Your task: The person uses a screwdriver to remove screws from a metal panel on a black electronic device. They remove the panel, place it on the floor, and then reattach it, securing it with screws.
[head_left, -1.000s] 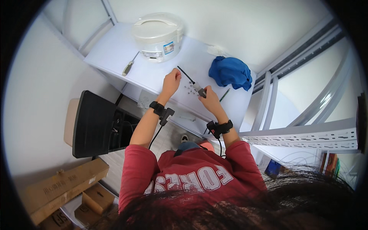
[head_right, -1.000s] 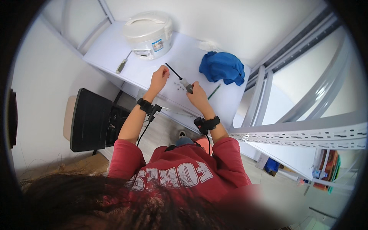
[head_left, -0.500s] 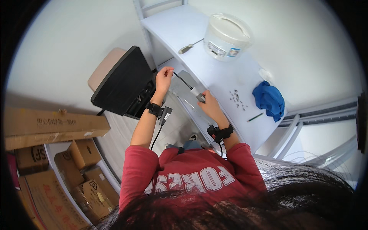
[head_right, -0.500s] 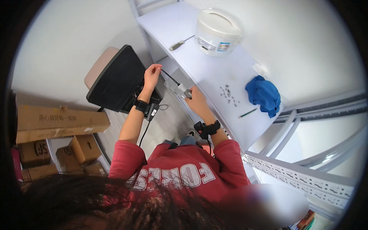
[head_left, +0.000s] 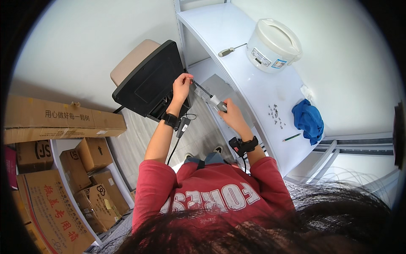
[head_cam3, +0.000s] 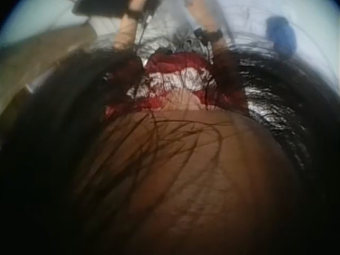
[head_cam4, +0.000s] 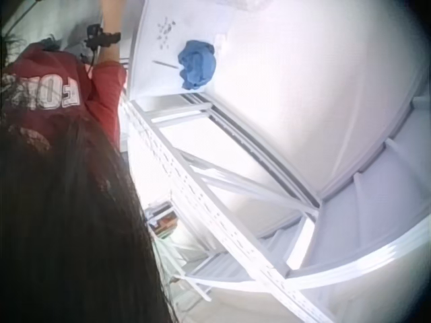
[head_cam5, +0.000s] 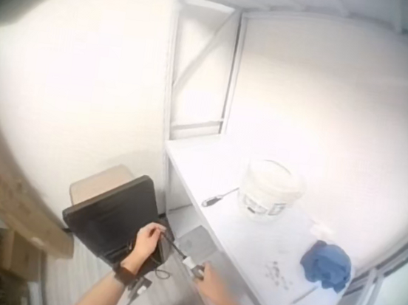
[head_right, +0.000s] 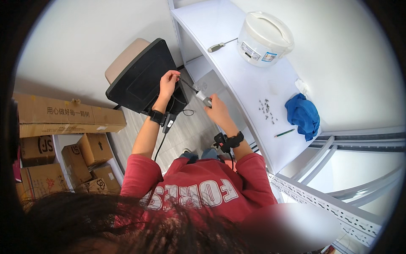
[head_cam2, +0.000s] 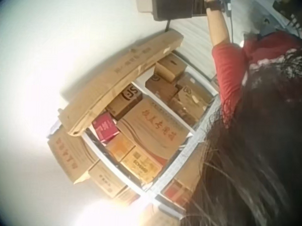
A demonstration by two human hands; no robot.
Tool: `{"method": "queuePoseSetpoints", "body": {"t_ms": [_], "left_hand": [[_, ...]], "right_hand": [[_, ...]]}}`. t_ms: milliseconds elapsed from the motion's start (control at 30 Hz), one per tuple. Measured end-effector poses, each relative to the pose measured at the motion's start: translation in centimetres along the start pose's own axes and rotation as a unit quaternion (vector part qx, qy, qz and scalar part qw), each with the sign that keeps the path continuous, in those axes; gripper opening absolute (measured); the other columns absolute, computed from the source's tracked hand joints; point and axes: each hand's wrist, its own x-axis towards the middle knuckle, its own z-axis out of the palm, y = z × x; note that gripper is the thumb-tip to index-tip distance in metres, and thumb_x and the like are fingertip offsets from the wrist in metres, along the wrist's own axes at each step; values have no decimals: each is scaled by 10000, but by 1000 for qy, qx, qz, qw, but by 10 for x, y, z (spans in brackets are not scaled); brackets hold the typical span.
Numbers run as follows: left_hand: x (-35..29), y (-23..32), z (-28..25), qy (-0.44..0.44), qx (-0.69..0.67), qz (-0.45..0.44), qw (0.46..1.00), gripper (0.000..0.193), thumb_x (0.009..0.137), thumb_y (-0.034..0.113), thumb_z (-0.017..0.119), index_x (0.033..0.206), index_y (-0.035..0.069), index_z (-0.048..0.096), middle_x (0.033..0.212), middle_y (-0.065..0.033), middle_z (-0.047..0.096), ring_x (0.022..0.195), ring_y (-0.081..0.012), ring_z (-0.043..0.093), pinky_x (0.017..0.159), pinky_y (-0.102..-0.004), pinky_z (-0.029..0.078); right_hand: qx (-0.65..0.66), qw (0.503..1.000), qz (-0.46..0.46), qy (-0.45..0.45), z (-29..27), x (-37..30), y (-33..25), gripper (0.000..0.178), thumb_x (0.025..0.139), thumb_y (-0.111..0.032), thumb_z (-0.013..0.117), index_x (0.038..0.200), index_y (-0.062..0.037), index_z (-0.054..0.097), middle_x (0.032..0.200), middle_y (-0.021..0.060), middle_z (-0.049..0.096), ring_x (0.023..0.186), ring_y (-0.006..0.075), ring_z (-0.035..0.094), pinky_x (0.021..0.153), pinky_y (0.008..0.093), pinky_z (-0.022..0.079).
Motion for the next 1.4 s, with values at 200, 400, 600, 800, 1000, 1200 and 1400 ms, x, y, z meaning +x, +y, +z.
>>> {"method": "queuePoseSetpoints", "body": {"t_ms": [200,400,600,800,1000,1200,1400], "left_hand": [[3,-4,1,5,-22,6,1000,161,902,21,467,876,6,625,725,-29,611,659,-86,565,636,-238,465],[5,-1,4,-20,15,-7,1000,167,896,27,462,876,12,627,696,-27,597,645,-85,554,612,-237,449],[5,0,5,-18,13,-8,1000,176,894,33,456,873,13,629,695,-29,599,639,-90,553,608,-242,451],[2,6,6,-9,15,-13,1000,174,892,31,457,870,11,629,707,-34,609,650,-93,564,617,-242,460],[-2,10,7,-3,32,-6,999,167,890,33,459,865,9,623,702,-36,606,640,-101,560,609,-253,457],[-5,13,7,-9,94,5,995,148,881,29,470,860,19,617,708,-75,600,634,-140,564,597,-276,447],[-9,7,-1,-39,178,86,980,133,864,3,466,844,-1,598,800,-138,614,684,-262,597,636,-324,467]], "right_hand": [[12,1000,14,-10,-2,0,-3,359,791,-161,657,1028,5,445,892,231,599,826,376,595,709,415,454],[-14,1000,-2,8,-4,-2,-4,369,795,-192,650,1031,7,447,906,232,599,835,387,590,725,420,452],[-20,1000,2,11,-5,-4,-9,374,780,-174,663,1037,14,466,925,235,611,867,387,602,739,435,471],[-23,1000,1,-2,-3,-3,-7,367,776,-165,664,1033,8,467,948,239,608,891,398,595,753,441,469],[-10,999,-50,16,-1,-5,-2,366,788,-149,657,1045,-16,433,927,245,601,862,412,588,722,432,456],[-19,998,-50,20,0,-6,0,369,784,-149,660,1047,-20,434,926,243,605,862,418,588,722,433,456],[-21,998,-52,23,3,-9,-2,345,799,-175,651,1041,-17,461,917,245,609,860,424,588,712,445,456]]}}
